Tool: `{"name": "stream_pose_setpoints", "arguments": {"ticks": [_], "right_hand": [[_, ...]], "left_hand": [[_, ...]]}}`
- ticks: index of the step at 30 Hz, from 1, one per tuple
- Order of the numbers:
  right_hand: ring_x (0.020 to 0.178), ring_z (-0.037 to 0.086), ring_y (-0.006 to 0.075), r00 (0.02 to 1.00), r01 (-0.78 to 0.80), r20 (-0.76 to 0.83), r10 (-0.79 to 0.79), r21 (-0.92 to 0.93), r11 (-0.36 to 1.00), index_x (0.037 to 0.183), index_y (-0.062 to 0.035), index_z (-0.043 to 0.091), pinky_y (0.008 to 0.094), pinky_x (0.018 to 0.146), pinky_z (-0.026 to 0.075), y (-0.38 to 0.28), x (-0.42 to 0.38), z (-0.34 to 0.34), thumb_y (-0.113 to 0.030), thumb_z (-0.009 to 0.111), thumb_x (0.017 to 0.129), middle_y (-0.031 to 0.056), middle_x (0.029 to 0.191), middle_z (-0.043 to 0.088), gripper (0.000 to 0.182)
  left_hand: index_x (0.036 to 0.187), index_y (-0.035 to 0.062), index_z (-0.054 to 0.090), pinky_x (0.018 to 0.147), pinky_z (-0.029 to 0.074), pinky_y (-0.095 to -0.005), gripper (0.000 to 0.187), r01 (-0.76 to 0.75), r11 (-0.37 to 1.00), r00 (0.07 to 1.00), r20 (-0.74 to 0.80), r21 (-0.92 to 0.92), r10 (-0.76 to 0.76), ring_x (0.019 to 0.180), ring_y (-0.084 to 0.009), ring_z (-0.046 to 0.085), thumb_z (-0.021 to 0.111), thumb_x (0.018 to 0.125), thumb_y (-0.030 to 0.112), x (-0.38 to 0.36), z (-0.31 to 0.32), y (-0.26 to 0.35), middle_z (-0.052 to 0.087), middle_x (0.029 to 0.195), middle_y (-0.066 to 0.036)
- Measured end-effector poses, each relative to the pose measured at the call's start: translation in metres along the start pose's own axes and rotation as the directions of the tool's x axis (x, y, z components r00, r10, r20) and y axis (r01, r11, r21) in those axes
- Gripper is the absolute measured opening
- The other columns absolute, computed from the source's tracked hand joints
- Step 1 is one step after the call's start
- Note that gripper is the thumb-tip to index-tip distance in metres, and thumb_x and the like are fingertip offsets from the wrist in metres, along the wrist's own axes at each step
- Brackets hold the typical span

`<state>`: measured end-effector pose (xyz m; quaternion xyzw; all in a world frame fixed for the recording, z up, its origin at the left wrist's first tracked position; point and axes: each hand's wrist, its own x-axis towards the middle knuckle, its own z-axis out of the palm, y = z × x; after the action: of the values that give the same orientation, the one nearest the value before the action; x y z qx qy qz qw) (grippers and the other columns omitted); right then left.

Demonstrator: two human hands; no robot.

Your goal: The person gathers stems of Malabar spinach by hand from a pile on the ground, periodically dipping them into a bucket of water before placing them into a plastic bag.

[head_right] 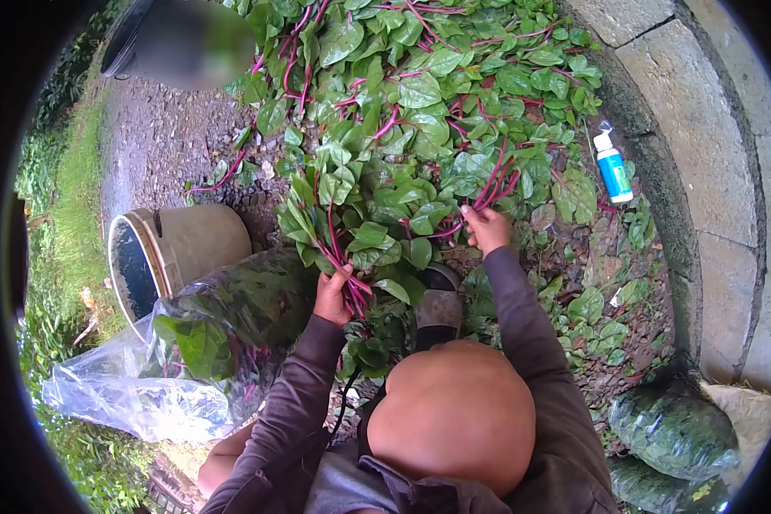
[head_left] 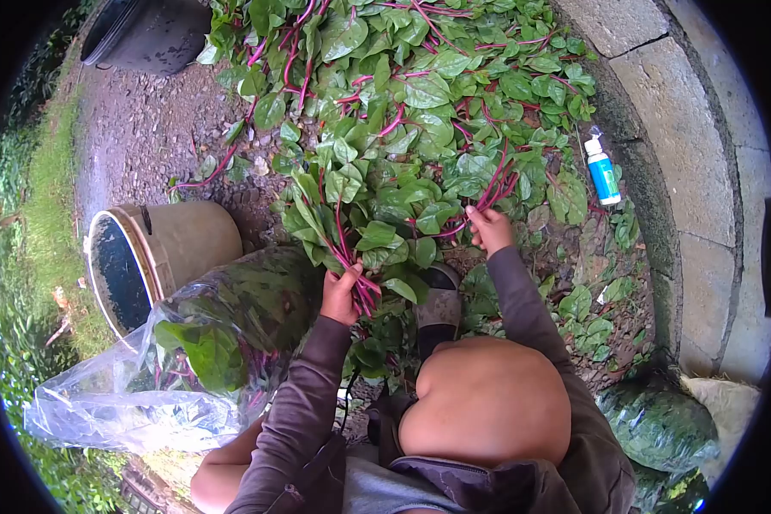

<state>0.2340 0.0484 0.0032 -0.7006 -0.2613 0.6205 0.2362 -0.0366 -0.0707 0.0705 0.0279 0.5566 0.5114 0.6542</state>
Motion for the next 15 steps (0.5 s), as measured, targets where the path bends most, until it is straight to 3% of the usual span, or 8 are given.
{"name": "stream_pose_setpoints", "arguments": {"ticks": [3, 4, 7, 9, 11, 12, 14, 15], "right_hand": [[0.053, 0.051, 0.0073, 0.929, 0.349, -0.107, -0.354, -0.059, 0.935, 0.092, -0.0024, 0.063, 0.0276, 0.045, 0.040, 0.034, 0.046, 0.023, -0.026, 0.074, 0.078, 0.0002, 0.070, 0.060, 0.029], [0.052, 0.052, 0.0129, 0.855, 0.458, -0.147, -0.497, -0.234, 0.858, 0.085, -0.0027, 0.059, 0.0337, 0.049, 0.041, 0.006, 0.026, 0.028, -0.023, 0.072, 0.078, 0.0023, 0.072, 0.059, 0.024], [0.053, 0.053, 0.0202, 0.420, 0.644, -0.017, -0.907, -0.699, 0.312, 0.079, -0.0045, 0.053, 0.0374, 0.050, 0.041, -0.092, -0.046, 0.030, -0.023, 0.068, 0.081, 0.0063, 0.070, 0.057, 0.024], [0.055, 0.054, 0.0256, 0.561, 0.632, 0.103, -0.822, -0.695, 0.344, 0.078, -0.0051, 0.049, 0.0397, 0.051, 0.041, -0.124, -0.077, 0.035, -0.024, 0.066, 0.082, 0.0082, 0.068, 0.055, 0.026], [0.057, 0.055, 0.0304, 0.649, 0.635, 0.239, -0.723, -0.694, 0.340, 0.080, -0.0048, 0.049, 0.0422, 0.053, 0.043, -0.128, -0.091, 0.050, -0.026, 0.065, 0.083, 0.0102, 0.069, 0.056, 0.027], [0.060, 0.057, 0.0329, 0.580, 0.722, 0.302, -0.756, -0.620, 0.306, 0.079, -0.0047, 0.049, 0.0443, 0.055, 0.043, -0.118, -0.090, 0.064, -0.027, 0.064, 0.084, 0.0119, 0.070, 0.057, 0.027], [0.064, 0.058, 0.0357, 0.632, 0.766, 0.433, -0.643, -0.479, 0.430, 0.081, -0.0027, 0.050, 0.0455, 0.058, 0.044, -0.091, -0.088, 0.095, -0.026, 0.063, 0.084, 0.0161, 0.072, 0.058, 0.027], [0.066, 0.058, 0.0371, 0.647, 0.757, 0.452, -0.614, -0.282, 0.590, 0.079, -0.0009, 0.050, 0.0456, 0.059, 0.044, -0.072, -0.084, 0.113, -0.024, 0.061, 0.085, 0.0167, 0.073, 0.058, 0.026]], "left_hand": [[0.108, 0.0026, 0.053, 0.061, 0.055, -0.0307, 0.024, -0.061, 0.998, 0.996, -0.070, 0.028, 0.063, 0.083, -0.0138, 0.059, 0.057, 0.084, 0.003, -0.002, -0.009, -0.007, 0.060, 0.093, -0.003], [0.108, 0.0027, 0.053, 0.064, 0.054, -0.0301, 0.024, -0.072, 0.996, 0.995, -0.068, 0.057, 0.076, 0.084, -0.0134, 0.059, 0.057, 0.084, 0.002, -0.003, -0.013, -0.009, 0.060, 0.094, -0.003], [0.109, 0.0028, 0.052, 0.064, 0.054, -0.0317, 0.026, -0.128, 0.981, 0.989, -0.049, 0.146, 0.137, 0.084, -0.0142, 0.058, 0.056, 0.084, 0.001, -0.002, -0.019, -0.007, 0.059, 0.097, -0.004], [0.111, 0.0026, 0.049, 0.052, 0.057, -0.0368, 0.028, -0.192, 0.960, 0.979, -0.028, 0.204, 0.202, 0.078, -0.0173, 0.060, 0.057, 0.084, 0.003, 0.001, -0.017, -0.007, 0.056, 0.100, -0.005], [0.113, 0.0025, 0.050, 0.073, 0.050, -0.0317, 0.031, -0.172, 0.974, 0.983, -0.039, 0.149, 0.179, 0.086, -0.0145, 0.059, 0.057, 0.082, -0.001, -0.003, 0.004, 0.006, 0.058, 0.102, -0.005], [0.113, 0.0025, 0.050, 0.084, 0.046, -0.0291, 0.033, -0.159, 0.980, 0.985, -0.044, 0.122, 0.166, 0.089, -0.0131, 0.058, 0.058, 0.082, -0.002, -0.005, 0.011, 0.010, 0.059, 0.103, -0.005], [0.117, 0.0021, 0.047, 0.085, 0.046, -0.0296, 0.037, -0.203, 0.972, 0.979, 0.000, 0.122, 0.204, 0.092, -0.0141, 0.058, 0.059, 0.082, -0.001, -0.001, 0.015, 0.007, 0.059, 0.104, -0.005], [0.119, 0.0019, 0.046, 0.086, 0.047, -0.0298, 0.039, -0.223, 0.967, 0.975, 0.022, 0.122, 0.222, 0.094, -0.0146, 0.058, 0.059, 0.082, 0.000, 0.001, 0.017, 0.006, 0.059, 0.105, -0.006]]}}
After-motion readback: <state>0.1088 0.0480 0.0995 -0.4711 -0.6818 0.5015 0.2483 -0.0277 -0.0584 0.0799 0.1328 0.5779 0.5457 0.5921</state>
